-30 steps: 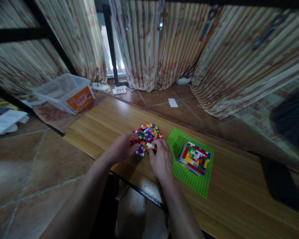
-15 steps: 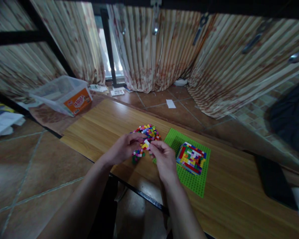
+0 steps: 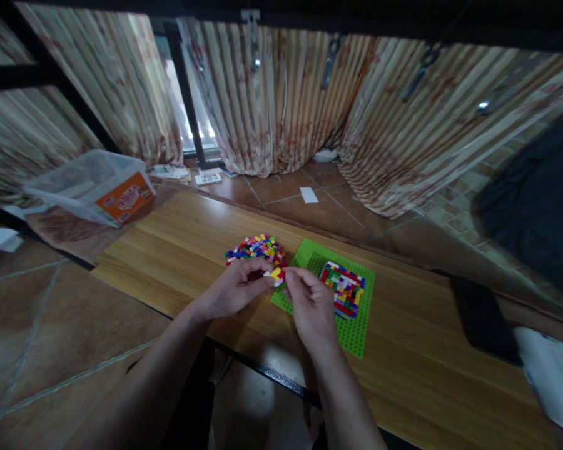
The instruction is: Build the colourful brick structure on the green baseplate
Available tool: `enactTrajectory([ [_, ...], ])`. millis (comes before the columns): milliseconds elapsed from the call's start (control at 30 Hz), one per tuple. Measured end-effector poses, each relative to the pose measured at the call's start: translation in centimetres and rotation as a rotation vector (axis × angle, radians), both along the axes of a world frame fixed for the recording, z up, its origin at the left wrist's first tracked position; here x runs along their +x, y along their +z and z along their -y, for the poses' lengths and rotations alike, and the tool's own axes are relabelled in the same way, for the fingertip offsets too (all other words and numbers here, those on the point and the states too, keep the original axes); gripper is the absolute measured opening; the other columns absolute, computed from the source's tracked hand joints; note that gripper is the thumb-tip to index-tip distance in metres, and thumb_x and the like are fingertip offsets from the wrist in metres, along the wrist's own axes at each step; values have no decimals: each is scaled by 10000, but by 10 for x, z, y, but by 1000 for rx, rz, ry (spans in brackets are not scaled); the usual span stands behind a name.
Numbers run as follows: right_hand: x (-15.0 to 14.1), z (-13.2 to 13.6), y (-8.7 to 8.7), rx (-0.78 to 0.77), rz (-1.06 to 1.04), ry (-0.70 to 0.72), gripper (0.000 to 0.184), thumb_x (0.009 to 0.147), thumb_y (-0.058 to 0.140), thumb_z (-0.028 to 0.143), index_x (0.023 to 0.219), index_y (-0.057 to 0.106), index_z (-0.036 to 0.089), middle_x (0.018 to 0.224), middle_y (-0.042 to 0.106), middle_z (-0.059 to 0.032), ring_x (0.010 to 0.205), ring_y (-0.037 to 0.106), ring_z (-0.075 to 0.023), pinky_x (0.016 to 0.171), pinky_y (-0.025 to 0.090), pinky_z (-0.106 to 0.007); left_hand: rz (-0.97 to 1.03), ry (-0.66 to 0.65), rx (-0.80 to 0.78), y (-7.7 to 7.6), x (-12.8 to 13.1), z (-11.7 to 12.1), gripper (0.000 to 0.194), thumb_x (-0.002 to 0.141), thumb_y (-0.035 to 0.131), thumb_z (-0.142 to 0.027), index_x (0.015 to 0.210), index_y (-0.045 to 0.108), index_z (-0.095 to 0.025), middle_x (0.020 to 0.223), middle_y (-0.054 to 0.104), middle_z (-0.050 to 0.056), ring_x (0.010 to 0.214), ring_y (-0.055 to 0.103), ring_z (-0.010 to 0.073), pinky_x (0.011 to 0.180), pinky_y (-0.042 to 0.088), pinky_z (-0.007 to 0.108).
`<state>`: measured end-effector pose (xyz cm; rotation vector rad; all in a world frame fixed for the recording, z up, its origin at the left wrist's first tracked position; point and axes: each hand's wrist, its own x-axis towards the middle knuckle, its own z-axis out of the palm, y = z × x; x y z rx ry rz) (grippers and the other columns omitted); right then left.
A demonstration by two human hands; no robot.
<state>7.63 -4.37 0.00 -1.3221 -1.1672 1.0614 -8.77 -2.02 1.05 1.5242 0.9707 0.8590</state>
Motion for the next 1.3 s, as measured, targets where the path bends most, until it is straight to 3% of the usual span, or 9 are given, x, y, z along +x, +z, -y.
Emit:
enactTrajectory([
  [200,16,6,-2,95,156,11,253,842,657,436,923,744,212,862,754,-35,768,675,-187,732,532,-330,-45,15,40,-3,20,1,241,882,570,-361,792,607,-140,702,572,3,657,498,116,603,397,231],
  [367,25,10,-3,166,329,-98,205,877,611,373,908,737,214,869,751,-37,777,674,-188,732,521,-324,-62,53,84,-6,40,5,236,906,529,-353,790,580,-153,692,537,-11,626,475,106,584,387,225],
  [633,29,14,-2,256,422,-239,195,897,586,349,876,730,219,875,742,-44,793,677,-186,726,524,-318,-54,173,85,-8,65,9,249,903,516,-363,768,575,-162,627,469,-31,564,419,97,515,330,222],
  [933,102,8,8,216,491,-407,224,864,619,387,872,762,215,900,744,-59,836,686,-222,764,535,-367,-82,177,29,-23,66,2,225,887,539,-364,780,581,-171,642,527,-22,570,495,109,523,360,229],
  [1133,121,8,-3,151,590,-292,232,829,640,405,833,766,210,908,713,-68,776,653,-213,703,516,-368,-145,179,51,-23,66,0,249,893,532,-378,780,595,-165,619,551,-20,556,482,108,512,327,229],
  [1300,112,7,-11,185,616,-226,202,835,652,410,855,779,255,1032,677,-75,968,639,-246,860,503,-439,-172,170,79,-22,67,1,265,893,533,-381,751,594,-165,626,555,-14,561,461,107,508,310,233],
])
